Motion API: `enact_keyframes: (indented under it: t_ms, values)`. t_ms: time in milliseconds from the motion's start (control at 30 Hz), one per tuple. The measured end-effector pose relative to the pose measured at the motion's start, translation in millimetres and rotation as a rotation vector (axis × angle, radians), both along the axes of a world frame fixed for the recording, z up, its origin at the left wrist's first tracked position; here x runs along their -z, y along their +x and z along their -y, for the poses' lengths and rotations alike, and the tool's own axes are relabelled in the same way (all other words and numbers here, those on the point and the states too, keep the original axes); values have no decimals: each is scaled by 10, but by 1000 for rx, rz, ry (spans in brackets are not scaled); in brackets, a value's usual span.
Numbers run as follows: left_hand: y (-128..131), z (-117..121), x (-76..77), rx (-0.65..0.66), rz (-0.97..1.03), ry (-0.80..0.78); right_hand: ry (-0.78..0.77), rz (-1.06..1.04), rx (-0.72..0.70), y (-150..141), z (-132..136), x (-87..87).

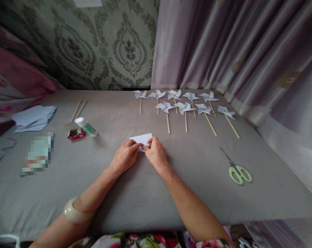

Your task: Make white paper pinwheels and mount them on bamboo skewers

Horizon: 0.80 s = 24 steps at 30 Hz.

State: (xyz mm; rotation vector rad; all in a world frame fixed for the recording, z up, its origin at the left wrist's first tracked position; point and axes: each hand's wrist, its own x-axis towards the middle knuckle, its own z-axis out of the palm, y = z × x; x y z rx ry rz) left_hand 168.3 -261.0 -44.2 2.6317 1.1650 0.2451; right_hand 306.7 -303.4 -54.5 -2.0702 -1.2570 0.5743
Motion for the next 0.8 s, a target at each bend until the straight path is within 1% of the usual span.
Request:
enact_keyframes:
  t_ms: [167, 400, 500, 667, 800]
  values:
    - [9, 14, -14, -8, -37, 7, -8, -7, -1, 0, -1, -6]
    - [7, -15, 26, 8, -12, 20, 7, 2, -22, 10, 2, 7]
    - [5, -29, 17, 18, -3, 24, 18, -12, -17, 73, 29, -32]
    - [9, -57, 10, 25, 21, 68, 75, -57, 47, 226, 96, -106]
    - [19, -95, 37, 5, 62, 57, 100, -113, 36, 264, 111, -118]
